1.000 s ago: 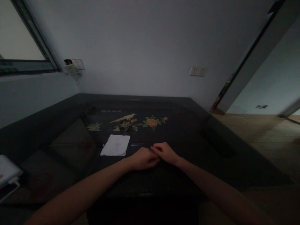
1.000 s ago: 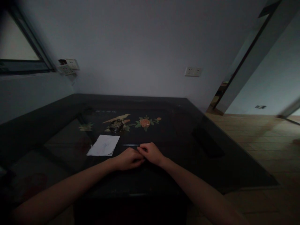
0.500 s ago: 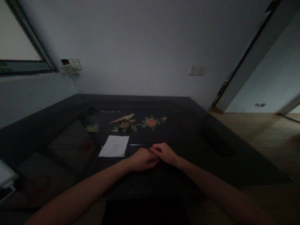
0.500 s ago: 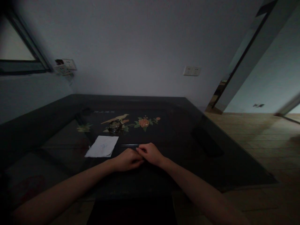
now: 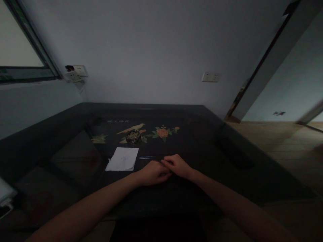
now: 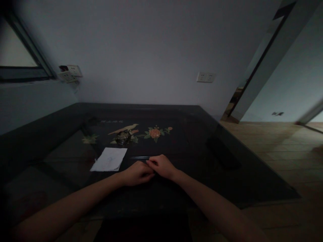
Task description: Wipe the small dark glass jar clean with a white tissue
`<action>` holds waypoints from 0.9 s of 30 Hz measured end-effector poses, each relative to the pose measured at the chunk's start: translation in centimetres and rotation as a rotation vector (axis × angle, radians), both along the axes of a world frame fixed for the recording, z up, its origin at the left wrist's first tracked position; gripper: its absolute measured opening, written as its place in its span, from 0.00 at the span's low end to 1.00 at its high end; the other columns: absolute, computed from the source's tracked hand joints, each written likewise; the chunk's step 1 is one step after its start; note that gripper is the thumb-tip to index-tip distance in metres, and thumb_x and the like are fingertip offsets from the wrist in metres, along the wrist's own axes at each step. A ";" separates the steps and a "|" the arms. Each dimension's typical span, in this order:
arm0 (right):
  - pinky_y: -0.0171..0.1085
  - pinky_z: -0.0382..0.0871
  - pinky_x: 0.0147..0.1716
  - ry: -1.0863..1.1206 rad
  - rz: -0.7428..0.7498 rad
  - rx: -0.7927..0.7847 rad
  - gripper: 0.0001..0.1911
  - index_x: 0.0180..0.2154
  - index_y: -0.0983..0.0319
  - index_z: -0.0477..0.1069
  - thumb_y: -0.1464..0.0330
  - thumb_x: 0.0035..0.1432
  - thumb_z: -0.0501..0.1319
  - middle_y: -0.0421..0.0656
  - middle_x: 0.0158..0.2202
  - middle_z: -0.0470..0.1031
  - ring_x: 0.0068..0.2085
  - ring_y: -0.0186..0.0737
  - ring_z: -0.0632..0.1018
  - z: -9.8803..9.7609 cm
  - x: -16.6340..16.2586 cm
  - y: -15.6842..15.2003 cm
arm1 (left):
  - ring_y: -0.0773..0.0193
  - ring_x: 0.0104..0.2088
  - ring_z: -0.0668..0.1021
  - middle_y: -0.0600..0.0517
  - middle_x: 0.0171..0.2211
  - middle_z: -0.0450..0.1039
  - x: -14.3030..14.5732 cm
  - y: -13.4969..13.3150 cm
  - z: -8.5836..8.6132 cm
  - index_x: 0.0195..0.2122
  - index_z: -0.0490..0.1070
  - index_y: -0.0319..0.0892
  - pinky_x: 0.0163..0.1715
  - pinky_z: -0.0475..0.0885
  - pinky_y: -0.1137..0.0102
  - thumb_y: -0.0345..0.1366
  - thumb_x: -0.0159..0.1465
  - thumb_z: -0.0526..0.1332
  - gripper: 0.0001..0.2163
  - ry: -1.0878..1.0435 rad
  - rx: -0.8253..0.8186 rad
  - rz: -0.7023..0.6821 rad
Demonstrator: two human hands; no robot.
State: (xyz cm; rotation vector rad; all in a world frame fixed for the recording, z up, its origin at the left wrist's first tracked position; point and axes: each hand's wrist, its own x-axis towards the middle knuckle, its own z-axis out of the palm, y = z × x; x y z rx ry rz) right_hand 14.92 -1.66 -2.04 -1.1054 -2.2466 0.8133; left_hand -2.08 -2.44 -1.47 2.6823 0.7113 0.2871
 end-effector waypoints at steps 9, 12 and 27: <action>0.33 0.49 0.24 0.009 0.029 -0.016 0.19 0.19 0.62 0.56 0.64 0.62 0.52 0.34 0.18 0.57 0.22 0.30 0.60 0.1 0.1 0.1 | 0.70 0.21 0.67 0.53 0.21 0.70 0.0 0.1 0.0 0.25 0.70 0.40 0.23 0.58 0.75 0.33 0.63 0.54 0.11 0.022 -0.033 0.009; 0.33 0.49 0.24 0.010 0.030 -0.021 0.19 0.19 0.62 0.56 0.64 0.62 0.52 0.34 0.18 0.57 0.22 0.30 0.60 0.1 0.2 0.2 | 0.70 0.20 0.67 0.54 0.21 0.69 -0.1 0.0 0.1 0.25 0.70 0.40 0.22 0.57 0.75 0.33 0.63 0.54 0.11 0.017 -0.044 0.011; 0.32 0.51 0.25 0.002 0.037 -0.030 0.20 0.20 0.62 0.58 0.63 0.62 0.52 0.34 0.19 0.58 0.23 0.30 0.61 0.1 0.1 0.3 | 0.69 0.22 0.70 0.53 0.23 0.72 -0.1 -0.1 -0.1 0.26 0.72 0.41 0.22 0.57 0.74 0.34 0.64 0.54 0.11 0.018 0.030 0.022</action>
